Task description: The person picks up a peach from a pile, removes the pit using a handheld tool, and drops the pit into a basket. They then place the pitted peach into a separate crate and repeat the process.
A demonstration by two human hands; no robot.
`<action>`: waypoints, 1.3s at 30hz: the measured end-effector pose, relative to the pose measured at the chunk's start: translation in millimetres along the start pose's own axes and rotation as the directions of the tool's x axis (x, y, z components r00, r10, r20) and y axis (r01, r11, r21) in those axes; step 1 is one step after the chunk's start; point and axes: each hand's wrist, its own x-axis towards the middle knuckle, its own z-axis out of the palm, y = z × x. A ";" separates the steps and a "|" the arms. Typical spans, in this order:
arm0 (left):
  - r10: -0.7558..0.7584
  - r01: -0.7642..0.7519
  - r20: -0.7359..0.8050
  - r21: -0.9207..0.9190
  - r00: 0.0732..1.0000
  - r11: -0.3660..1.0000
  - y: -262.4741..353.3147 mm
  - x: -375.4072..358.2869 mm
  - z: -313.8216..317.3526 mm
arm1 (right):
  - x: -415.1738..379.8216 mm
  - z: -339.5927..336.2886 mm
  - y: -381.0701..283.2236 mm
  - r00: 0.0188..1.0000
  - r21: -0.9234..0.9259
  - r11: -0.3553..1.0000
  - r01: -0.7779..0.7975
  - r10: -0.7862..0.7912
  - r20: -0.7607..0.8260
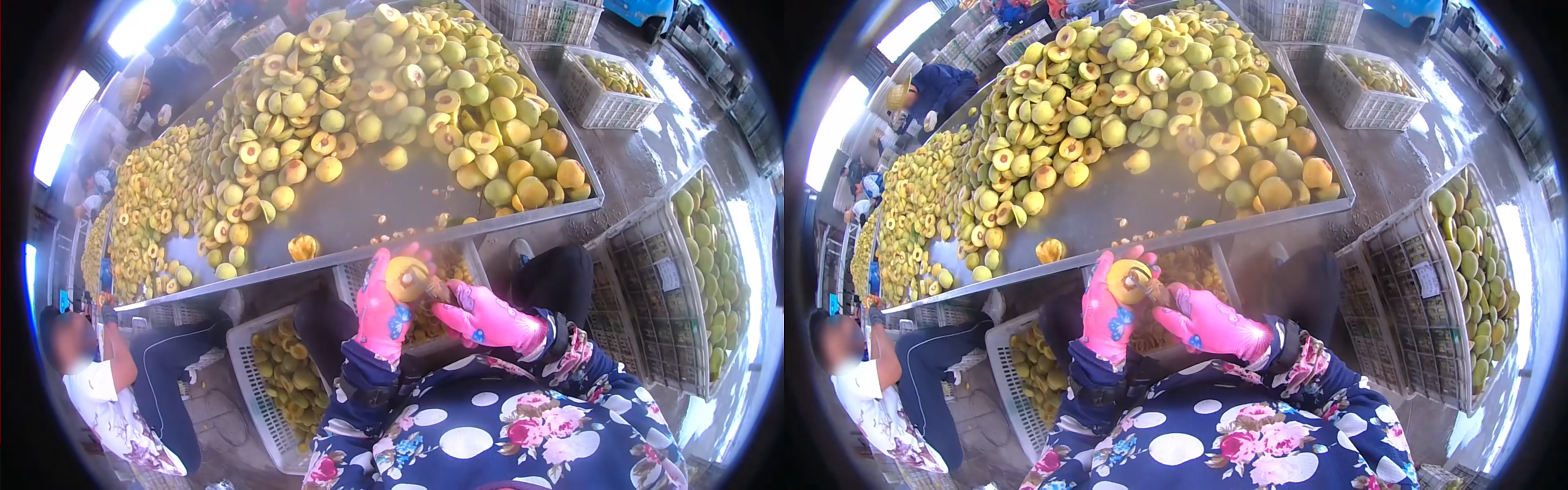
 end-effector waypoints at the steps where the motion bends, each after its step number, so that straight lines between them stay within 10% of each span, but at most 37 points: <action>1: 0.018 -0.018 -0.008 0.008 1.000 1.000 -1.3 -2.9 3.8 | -0.3 0.9 1.5 1.000 0.030 0.999 -0.017 0.017 0.009; 22: 0.045 -0.027 -0.024 0.498 0.999 0.867 -14.9 3.7 -11.8 | 17.1 2.1 42.8 0.955 -0.504 0.815 0.287 -0.282 0.088; 25: 0.071 -0.025 -0.079 0.481 0.994 0.876 -22.4 8.0 -17.4 | 7.1 -2.0 21.3 0.974 -0.115 0.986 -0.122 0.141 0.176; 39: 0.214 -0.182 -0.287 0.134 0.934 0.974 -32.0 -8.0 1.7 | 10.0 21.4 29.2 0.875 0.708 0.579 -0.404 0.018 0.484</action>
